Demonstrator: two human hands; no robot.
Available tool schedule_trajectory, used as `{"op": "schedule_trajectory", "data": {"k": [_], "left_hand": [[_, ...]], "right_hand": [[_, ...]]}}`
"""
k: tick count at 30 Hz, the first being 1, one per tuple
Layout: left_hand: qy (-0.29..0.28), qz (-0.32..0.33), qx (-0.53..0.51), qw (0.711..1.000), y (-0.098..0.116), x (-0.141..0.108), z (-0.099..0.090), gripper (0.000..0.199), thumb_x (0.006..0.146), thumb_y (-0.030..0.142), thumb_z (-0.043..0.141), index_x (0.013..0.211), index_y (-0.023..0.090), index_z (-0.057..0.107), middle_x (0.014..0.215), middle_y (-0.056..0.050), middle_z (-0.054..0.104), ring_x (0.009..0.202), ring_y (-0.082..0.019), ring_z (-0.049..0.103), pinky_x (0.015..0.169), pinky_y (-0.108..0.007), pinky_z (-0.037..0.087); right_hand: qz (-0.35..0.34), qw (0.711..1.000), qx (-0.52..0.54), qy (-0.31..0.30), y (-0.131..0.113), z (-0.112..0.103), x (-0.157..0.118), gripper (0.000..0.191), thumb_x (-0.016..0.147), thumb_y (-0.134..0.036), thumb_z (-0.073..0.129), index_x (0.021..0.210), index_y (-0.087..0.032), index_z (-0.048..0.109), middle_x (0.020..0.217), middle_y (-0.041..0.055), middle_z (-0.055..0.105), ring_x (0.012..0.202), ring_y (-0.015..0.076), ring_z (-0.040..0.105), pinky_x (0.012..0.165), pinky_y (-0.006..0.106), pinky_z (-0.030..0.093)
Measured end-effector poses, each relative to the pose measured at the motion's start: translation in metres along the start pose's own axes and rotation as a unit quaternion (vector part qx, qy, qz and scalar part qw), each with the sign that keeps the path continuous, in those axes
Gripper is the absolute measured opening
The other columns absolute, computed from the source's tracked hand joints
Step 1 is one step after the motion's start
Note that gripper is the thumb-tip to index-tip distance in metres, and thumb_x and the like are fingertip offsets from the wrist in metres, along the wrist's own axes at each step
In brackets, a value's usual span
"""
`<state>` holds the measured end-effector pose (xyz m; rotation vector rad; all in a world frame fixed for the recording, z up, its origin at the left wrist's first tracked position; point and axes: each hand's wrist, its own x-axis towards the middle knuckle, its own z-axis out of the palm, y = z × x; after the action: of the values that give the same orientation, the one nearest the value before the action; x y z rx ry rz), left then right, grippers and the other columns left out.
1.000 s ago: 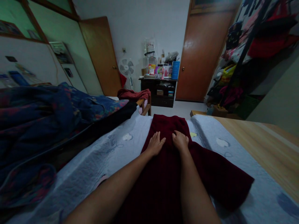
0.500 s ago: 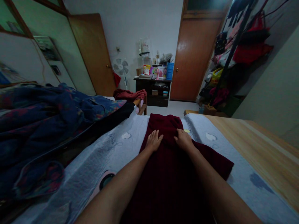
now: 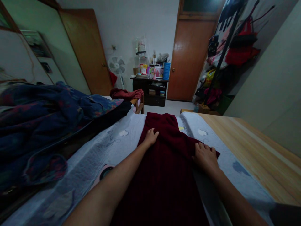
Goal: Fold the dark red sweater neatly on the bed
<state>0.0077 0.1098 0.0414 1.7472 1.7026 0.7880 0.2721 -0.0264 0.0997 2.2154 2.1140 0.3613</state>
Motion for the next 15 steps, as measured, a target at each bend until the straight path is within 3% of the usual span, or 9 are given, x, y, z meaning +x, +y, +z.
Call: {"op": "schedule_trajectory", "data": {"k": [3, 6, 10, 15], "left_hand": [[0.008, 0.012, -0.036, 0.999, 0.008, -0.016, 0.0, 0.059, 0.084, 0.032, 0.051, 0.138, 0.011, 0.04, 0.149, -0.018, 0.037, 0.139, -0.025, 0.035, 0.114, -0.033, 0.026], [0.01, 0.022, -0.06, 0.998, 0.014, -0.03, -0.001, 0.062, 0.081, 0.025, 0.053, 0.14, 0.01, 0.038, 0.15, -0.017, 0.035, 0.14, -0.025, 0.032, 0.115, -0.033, 0.024], [0.013, 0.032, -0.084, 0.996, 0.02, -0.044, -0.003, 0.062, 0.08, 0.02, 0.052, 0.14, 0.009, 0.038, 0.15, -0.018, 0.035, 0.14, -0.024, 0.031, 0.117, -0.034, 0.022], [0.001, 0.039, -0.116, 0.992, 0.026, -0.054, -0.002, 0.065, 0.077, 0.014, 0.054, 0.14, 0.011, 0.038, 0.15, -0.015, 0.036, 0.14, -0.023, 0.032, 0.117, -0.033, 0.021]], "right_hand": [[-0.006, 1.0, 0.005, -0.012, 0.01, -0.002, -0.001, 0.025, 0.086, -0.016, 0.047, 0.108, -0.014, 0.06, 0.109, 0.0192, 0.061, 0.1, 0.0316, 0.057, 0.08, 0.041, 0.039], [-0.02, 0.999, 0.025, -0.011, 0.018, -0.002, -0.001, 0.024, 0.089, -0.012, 0.04, 0.1, -0.015, 0.062, 0.1, 0.0166, 0.063, 0.092, 0.0275, 0.06, 0.075, 0.035, 0.039], [-0.048, 0.998, 0.042, -0.026, 0.025, -0.009, -0.003, 0.026, 0.093, -0.015, 0.038, 0.096, -0.018, 0.064, 0.095, 0.011, 0.064, 0.087, 0.0232, 0.061, 0.071, 0.031, 0.037], [-0.021, 0.997, 0.07, -0.005, 0.029, -0.03, -0.006, 0.023, 0.091, -0.026, 0.047, 0.1, -0.02, 0.067, 0.094, 0.0094, 0.06, 0.087, 0.0206, 0.059, 0.069, 0.028, 0.036]]}}
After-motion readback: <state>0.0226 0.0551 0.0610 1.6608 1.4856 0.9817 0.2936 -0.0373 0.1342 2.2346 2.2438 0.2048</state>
